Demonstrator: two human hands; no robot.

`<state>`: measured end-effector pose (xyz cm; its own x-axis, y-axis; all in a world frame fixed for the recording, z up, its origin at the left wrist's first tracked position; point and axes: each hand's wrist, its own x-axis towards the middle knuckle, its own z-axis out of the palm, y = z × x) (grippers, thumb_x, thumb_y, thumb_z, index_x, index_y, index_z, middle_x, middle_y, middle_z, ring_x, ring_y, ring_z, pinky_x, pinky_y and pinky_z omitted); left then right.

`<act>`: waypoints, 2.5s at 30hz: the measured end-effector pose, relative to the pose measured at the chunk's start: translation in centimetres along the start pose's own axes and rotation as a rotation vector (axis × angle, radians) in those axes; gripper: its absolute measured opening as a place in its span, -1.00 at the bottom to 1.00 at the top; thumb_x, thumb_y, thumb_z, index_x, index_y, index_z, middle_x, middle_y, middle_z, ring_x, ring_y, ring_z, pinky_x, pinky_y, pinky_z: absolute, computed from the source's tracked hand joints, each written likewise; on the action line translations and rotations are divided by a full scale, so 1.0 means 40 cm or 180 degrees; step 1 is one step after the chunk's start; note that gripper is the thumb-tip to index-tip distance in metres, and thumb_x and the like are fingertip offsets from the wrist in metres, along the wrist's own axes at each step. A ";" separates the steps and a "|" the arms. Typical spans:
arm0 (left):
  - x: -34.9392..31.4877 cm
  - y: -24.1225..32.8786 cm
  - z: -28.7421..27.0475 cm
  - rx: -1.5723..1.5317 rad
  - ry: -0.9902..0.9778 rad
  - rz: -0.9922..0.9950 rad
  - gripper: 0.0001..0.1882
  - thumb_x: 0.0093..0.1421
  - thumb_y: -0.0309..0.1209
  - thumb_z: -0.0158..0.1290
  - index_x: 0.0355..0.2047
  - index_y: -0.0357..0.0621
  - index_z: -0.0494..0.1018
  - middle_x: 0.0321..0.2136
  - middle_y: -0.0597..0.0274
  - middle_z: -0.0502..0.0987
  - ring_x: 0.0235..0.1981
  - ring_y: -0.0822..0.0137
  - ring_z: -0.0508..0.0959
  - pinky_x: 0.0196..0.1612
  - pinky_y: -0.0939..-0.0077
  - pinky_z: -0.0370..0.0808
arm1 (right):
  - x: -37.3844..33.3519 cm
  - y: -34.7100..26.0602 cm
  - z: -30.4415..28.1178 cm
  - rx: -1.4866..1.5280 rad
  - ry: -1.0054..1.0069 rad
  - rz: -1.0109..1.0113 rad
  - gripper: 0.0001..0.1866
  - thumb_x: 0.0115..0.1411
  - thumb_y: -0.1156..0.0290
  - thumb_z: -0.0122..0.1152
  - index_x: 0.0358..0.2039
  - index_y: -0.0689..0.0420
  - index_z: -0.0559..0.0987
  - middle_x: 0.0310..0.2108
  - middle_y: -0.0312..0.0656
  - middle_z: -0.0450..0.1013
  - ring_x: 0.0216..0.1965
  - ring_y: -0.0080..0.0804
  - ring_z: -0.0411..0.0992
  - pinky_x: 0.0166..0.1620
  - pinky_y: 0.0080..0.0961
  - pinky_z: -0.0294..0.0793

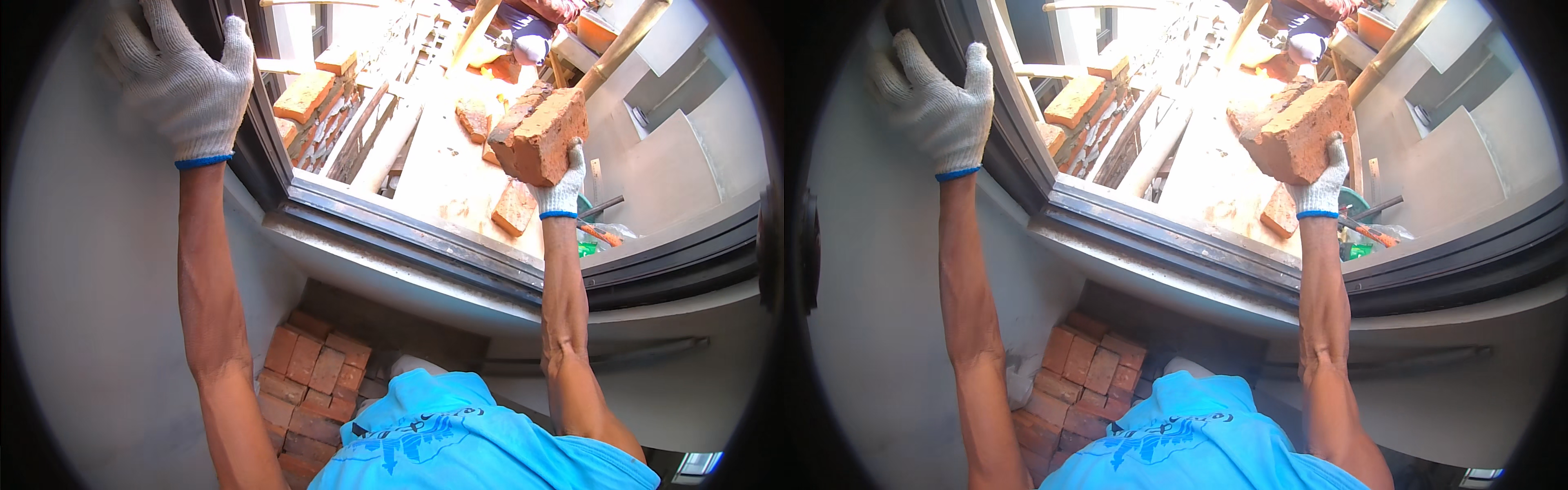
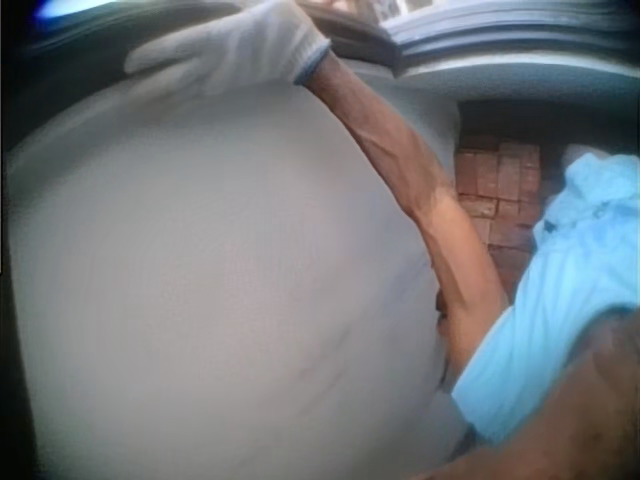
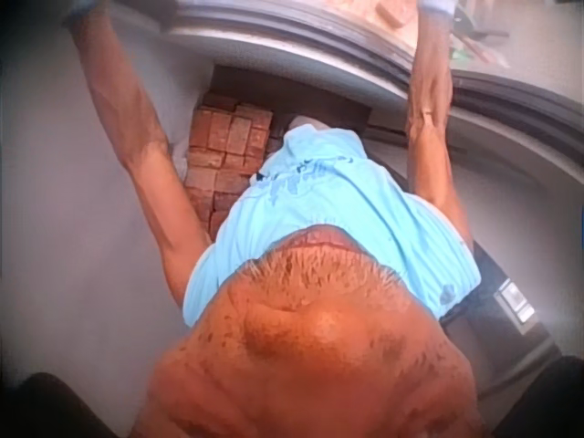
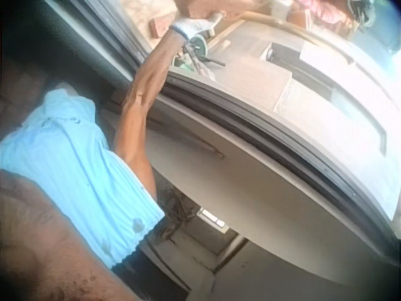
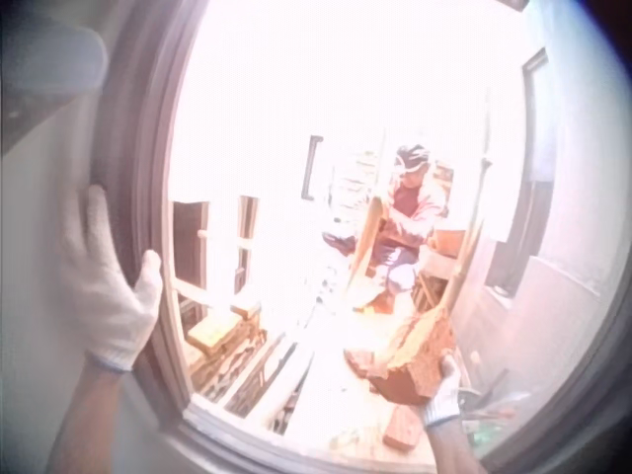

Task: The person stacks red bricks on the floor in a small room. They pick up bricks from a pile and arrange them into a neat stack, occasionally passing bricks through a window to another person.

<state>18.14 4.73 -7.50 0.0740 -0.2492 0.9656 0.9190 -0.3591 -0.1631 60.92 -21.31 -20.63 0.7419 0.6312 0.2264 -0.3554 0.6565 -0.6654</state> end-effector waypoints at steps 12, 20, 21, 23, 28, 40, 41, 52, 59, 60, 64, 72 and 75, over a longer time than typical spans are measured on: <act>-0.034 -0.029 0.026 -0.0198 -0.0212 -0.0050 -0.07 0.16 0.10 0.36 0.31 -0.32 0.34 0.18 -0.37 0.38 0.24 -0.30 0.43 0.25 -0.13 0.50 | 0.318 0.063 -0.198 -0.0470 0.1158 0.0046 -0.41 0.32 0.41 0.25 0.34 0.17 0.39 0.20 0.08 0.51 0.19 0.09 0.51 0.29 0.10 0.52; -0.050 -0.018 0.039 -0.0202 -0.0289 -0.0077 -0.04 0.18 0.03 0.39 0.31 -0.49 0.31 0.19 -0.42 0.40 0.28 -0.29 0.42 0.30 -0.13 0.47 | 0.435 0.136 -0.248 -0.7119 0.1481 -0.0023 0.21 -0.14 -0.17 0.59 0.47 0.10 0.29 0.23 0.12 0.50 0.26 0.02 0.49 0.24 0.04 0.52; -0.041 -0.032 0.036 -0.0274 -0.0299 0.0033 -0.07 0.18 0.01 0.40 0.29 -0.49 0.32 0.16 -0.38 0.41 0.24 -0.24 0.44 0.26 -0.08 0.49 | 0.405 0.194 -0.138 -0.7370 0.1328 0.0055 0.21 -0.08 -0.18 0.55 0.50 0.06 0.22 0.25 0.12 0.47 0.25 0.07 0.48 0.23 0.05 0.53; -0.068 -0.038 0.054 -0.0583 -0.0325 0.0008 -0.12 0.19 -0.03 0.41 0.25 -0.48 0.34 0.11 -0.32 0.43 0.18 -0.14 0.49 0.19 0.03 0.54 | 0.407 0.197 -0.098 -0.7577 0.1439 0.0236 0.22 -0.06 -0.19 0.54 0.51 0.01 0.16 0.22 0.13 0.46 0.23 0.13 0.47 0.21 0.08 0.53; -0.047 -0.060 0.056 -0.0366 -0.0273 0.0444 -0.17 0.16 -0.04 0.43 0.18 -0.44 0.36 -0.05 -0.18 0.47 -0.09 0.07 0.64 -0.14 0.28 0.75 | 0.405 0.210 -0.117 -0.7270 0.1770 0.0430 0.21 -0.03 -0.24 0.50 0.53 -0.04 0.12 0.32 0.21 0.31 0.28 0.22 0.38 0.16 0.22 0.50; -0.052 -0.036 0.064 -0.0489 -0.0101 0.0095 -0.16 0.16 -0.03 0.42 0.22 -0.41 0.39 0.10 -0.28 0.48 0.15 -0.14 0.57 0.16 0.00 0.63 | 0.283 0.283 -0.121 -0.8340 0.0885 -0.0535 0.16 0.02 -0.14 0.51 0.53 -0.01 0.15 0.46 0.15 0.10 0.40 0.32 0.15 0.29 0.31 0.22; -0.047 -0.043 0.065 -0.0477 -0.0080 0.0192 -0.17 0.16 -0.03 0.42 0.22 -0.41 0.40 0.10 -0.28 0.48 0.15 -0.14 0.56 0.16 0.00 0.63 | 0.269 0.291 -0.115 -0.8487 0.0702 -0.0715 0.16 0.01 -0.14 0.51 0.53 0.00 0.16 0.46 0.15 0.10 0.41 0.32 0.15 0.31 0.31 0.20; 0.000 -0.100 0.037 -0.0448 -0.0125 0.0406 -0.20 0.14 0.01 0.44 0.15 -0.38 0.47 0.09 -0.22 0.50 0.10 -0.07 0.59 0.13 0.08 0.64 | 0.168 0.421 -0.124 -0.8373 -0.1811 -0.1299 0.11 -0.07 -0.01 0.61 0.46 0.00 0.29 0.47 0.19 0.14 0.46 0.40 0.04 0.40 0.43 0.02; -0.072 -0.043 0.087 -0.0879 -0.0126 0.0125 -0.22 0.14 -0.01 0.45 0.14 -0.37 0.48 0.07 -0.18 0.52 0.08 -0.02 0.60 0.12 0.11 0.64 | 0.199 0.355 -0.211 -0.7989 -0.1261 -0.1429 0.01 0.07 -0.03 0.51 0.47 -0.03 0.28 0.46 0.19 0.15 0.39 0.38 0.16 0.26 0.27 0.23; -0.074 -0.034 0.089 -0.0877 -0.0094 0.0113 -0.23 0.14 -0.01 0.45 0.14 -0.36 0.48 0.08 -0.19 0.52 0.09 -0.02 0.59 0.12 0.10 0.64 | 0.211 0.337 -0.202 -0.7967 -0.0885 -0.1399 0.02 0.07 -0.05 0.51 0.48 -0.03 0.27 0.46 0.19 0.14 0.39 0.36 0.16 0.27 0.29 0.22; -0.002 -0.115 0.056 -0.0789 -0.0042 0.0357 -0.23 0.15 -0.01 0.44 0.15 -0.37 0.47 0.10 -0.21 0.50 0.09 -0.07 0.59 0.16 0.05 0.62 | 0.281 0.348 -0.114 -0.7550 0.0584 -0.0174 0.22 0.01 -0.18 0.51 0.57 -0.03 0.09 0.46 0.27 0.11 0.43 0.38 0.13 0.34 0.37 0.20; -0.029 -0.071 0.059 -0.0384 -0.0147 0.0394 -0.13 0.17 0.07 0.40 0.18 -0.44 0.40 0.06 -0.31 0.49 0.13 -0.18 0.56 0.16 -0.07 0.59 | 0.302 0.237 -0.194 -0.7629 0.0218 0.0279 0.32 -0.11 -0.13 0.54 0.56 0.09 0.07 0.28 0.25 0.37 0.24 0.16 0.45 0.27 0.00 0.47; -0.038 -0.068 0.051 -0.0278 -0.0188 0.0469 -0.11 0.18 0.11 0.38 0.19 -0.46 0.38 0.04 -0.31 0.49 0.10 -0.22 0.56 0.14 -0.14 0.59 | 0.316 0.182 -0.204 -0.7927 -0.0389 0.0111 0.30 -0.16 -0.09 0.54 0.56 -0.01 0.09 0.23 0.23 0.39 0.18 0.17 0.48 0.20 -0.01 0.52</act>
<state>16.32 7.94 -8.11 0.2303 -0.2526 0.9398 0.8596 -0.3999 -0.3181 72.36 -11.93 -28.44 0.7015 0.6934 0.1644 0.6844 -0.7198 0.1160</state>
